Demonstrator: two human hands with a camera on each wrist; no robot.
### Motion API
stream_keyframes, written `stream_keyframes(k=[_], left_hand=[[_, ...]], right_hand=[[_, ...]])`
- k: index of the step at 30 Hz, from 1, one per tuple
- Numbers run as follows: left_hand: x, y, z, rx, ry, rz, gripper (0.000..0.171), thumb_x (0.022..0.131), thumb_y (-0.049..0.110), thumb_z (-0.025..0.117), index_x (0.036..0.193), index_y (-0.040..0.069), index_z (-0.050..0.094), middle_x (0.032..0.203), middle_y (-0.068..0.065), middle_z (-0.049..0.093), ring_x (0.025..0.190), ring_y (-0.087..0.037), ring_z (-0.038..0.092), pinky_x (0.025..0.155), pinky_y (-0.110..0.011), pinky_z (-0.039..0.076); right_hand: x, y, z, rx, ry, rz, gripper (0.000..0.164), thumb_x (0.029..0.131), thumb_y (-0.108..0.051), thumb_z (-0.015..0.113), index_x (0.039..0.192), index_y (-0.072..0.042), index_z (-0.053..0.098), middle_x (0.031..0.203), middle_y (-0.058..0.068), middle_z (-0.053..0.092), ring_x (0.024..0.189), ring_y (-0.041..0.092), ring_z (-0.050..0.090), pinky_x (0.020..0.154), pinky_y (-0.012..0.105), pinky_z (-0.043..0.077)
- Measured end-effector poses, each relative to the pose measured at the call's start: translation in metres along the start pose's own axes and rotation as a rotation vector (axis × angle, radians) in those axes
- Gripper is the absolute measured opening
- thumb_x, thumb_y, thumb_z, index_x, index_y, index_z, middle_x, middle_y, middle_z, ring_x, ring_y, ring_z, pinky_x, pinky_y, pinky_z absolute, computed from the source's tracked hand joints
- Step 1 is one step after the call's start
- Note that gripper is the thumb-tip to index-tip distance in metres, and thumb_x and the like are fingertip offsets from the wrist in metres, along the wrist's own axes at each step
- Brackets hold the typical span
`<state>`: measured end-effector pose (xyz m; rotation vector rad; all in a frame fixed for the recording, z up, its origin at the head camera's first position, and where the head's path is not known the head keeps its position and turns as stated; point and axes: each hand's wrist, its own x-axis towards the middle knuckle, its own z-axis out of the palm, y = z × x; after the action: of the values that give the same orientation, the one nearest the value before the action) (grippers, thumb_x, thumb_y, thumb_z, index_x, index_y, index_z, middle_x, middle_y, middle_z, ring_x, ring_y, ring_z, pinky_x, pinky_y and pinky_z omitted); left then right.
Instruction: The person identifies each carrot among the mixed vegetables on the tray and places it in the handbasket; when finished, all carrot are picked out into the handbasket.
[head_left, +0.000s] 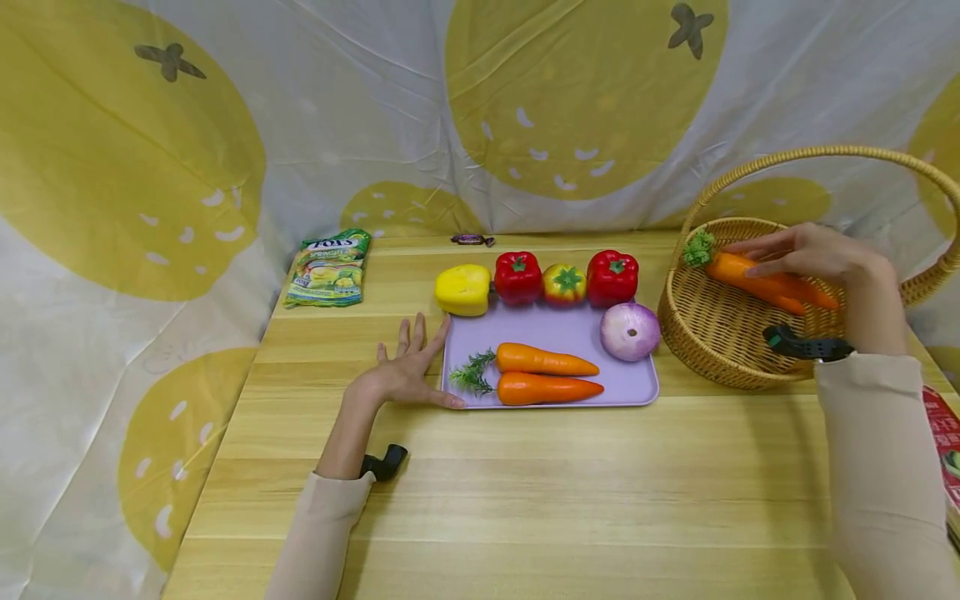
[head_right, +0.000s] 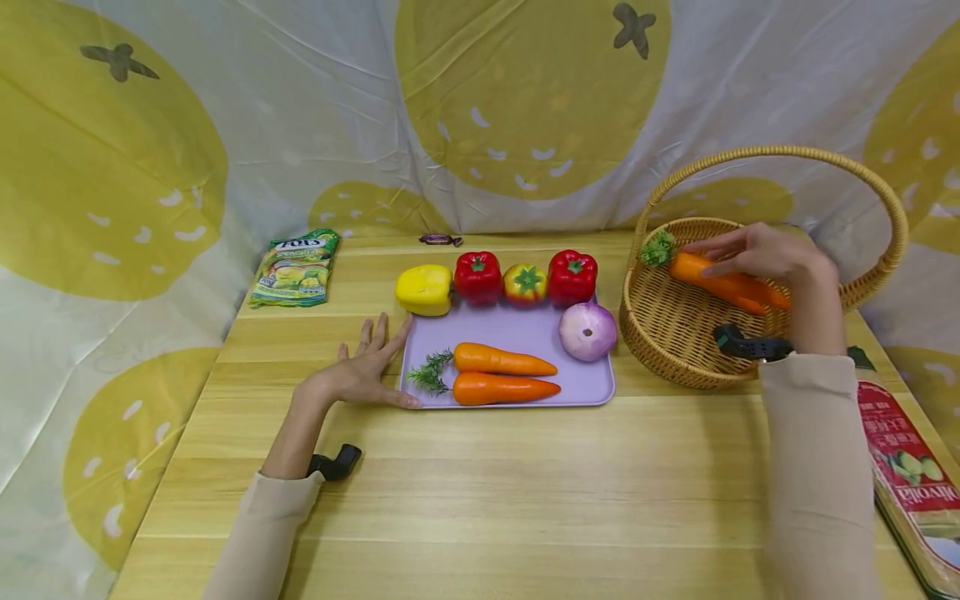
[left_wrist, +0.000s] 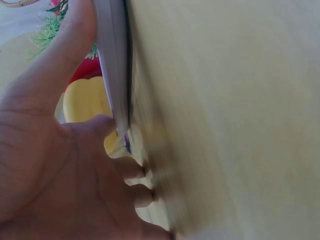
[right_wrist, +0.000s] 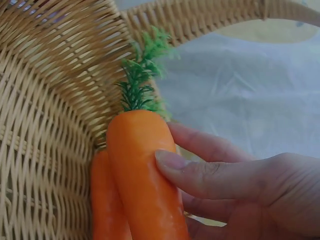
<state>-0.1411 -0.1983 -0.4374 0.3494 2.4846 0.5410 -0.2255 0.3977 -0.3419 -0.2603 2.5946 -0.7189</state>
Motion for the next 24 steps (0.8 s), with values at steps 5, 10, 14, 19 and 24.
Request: stream_keyframes(k=[5, 10, 14, 19, 24], left_hand=[[-0.001, 0.001, -0.001, -0.005, 0.003, 0.013, 0.139, 0.068, 0.077, 0.080, 0.163, 0.042, -0.016, 0.166, -0.012, -0.037, 0.154, -0.037, -0.035, 0.113, -0.081, -0.017], [-0.005, 0.005, -0.004, -0.008, -0.013, -0.003, 0.139, 0.069, 0.076, 0.081, 0.163, 0.041, -0.016, 0.166, -0.012, -0.037, 0.154, -0.036, -0.036, 0.115, -0.079, -0.017], [-0.012, 0.014, -0.010, -0.017, -0.021, 0.007, 0.138, 0.072, 0.070, 0.083, 0.165, 0.035, -0.012, 0.168, -0.017, -0.033, 0.155, -0.040, -0.033, 0.114, -0.080, -0.017], [-0.018, 0.019, -0.013, -0.038, -0.018, 0.026, 0.137, 0.073, 0.070, 0.082, 0.166, 0.032, -0.010, 0.168, -0.021, -0.030, 0.155, -0.043, -0.030, 0.112, -0.083, -0.016], [-0.016, 0.015, -0.010, -0.028, -0.005, 0.029, 0.136, 0.073, 0.074, 0.080, 0.166, 0.034, -0.011, 0.168, -0.021, -0.031, 0.155, -0.043, -0.031, 0.113, -0.083, -0.014]], right_hand=[[0.006, -0.001, 0.004, -0.007, 0.015, 0.027, 0.051, 0.098, -0.036, 0.072, 0.146, -0.021, 0.061, 0.149, 0.011, 0.059, 0.130, 0.020, 0.054, 0.097, 0.032, 0.045], [0.010, 0.000, 0.007, 0.003, -0.024, 0.053, 0.057, 0.097, -0.040, 0.072, 0.149, -0.023, 0.057, 0.156, 0.018, 0.050, 0.135, 0.028, 0.052, 0.102, 0.040, 0.046], [0.011, 0.000, 0.011, 0.036, -0.036, 0.048, 0.056, 0.097, -0.035, 0.074, 0.148, -0.019, 0.058, 0.149, 0.015, 0.059, 0.110, -0.009, 0.056, 0.085, 0.014, 0.045], [0.012, 0.000, 0.015, 0.049, -0.022, 0.039, 0.055, 0.095, -0.030, 0.077, 0.145, -0.014, 0.062, 0.138, 0.014, 0.068, 0.098, -0.019, 0.055, 0.082, 0.009, 0.044], [0.013, -0.004, 0.023, 0.049, 0.008, 0.035, 0.053, 0.092, -0.024, 0.080, 0.141, -0.010, 0.065, 0.141, 0.011, 0.066, 0.129, 0.015, 0.058, 0.101, 0.027, 0.049]])
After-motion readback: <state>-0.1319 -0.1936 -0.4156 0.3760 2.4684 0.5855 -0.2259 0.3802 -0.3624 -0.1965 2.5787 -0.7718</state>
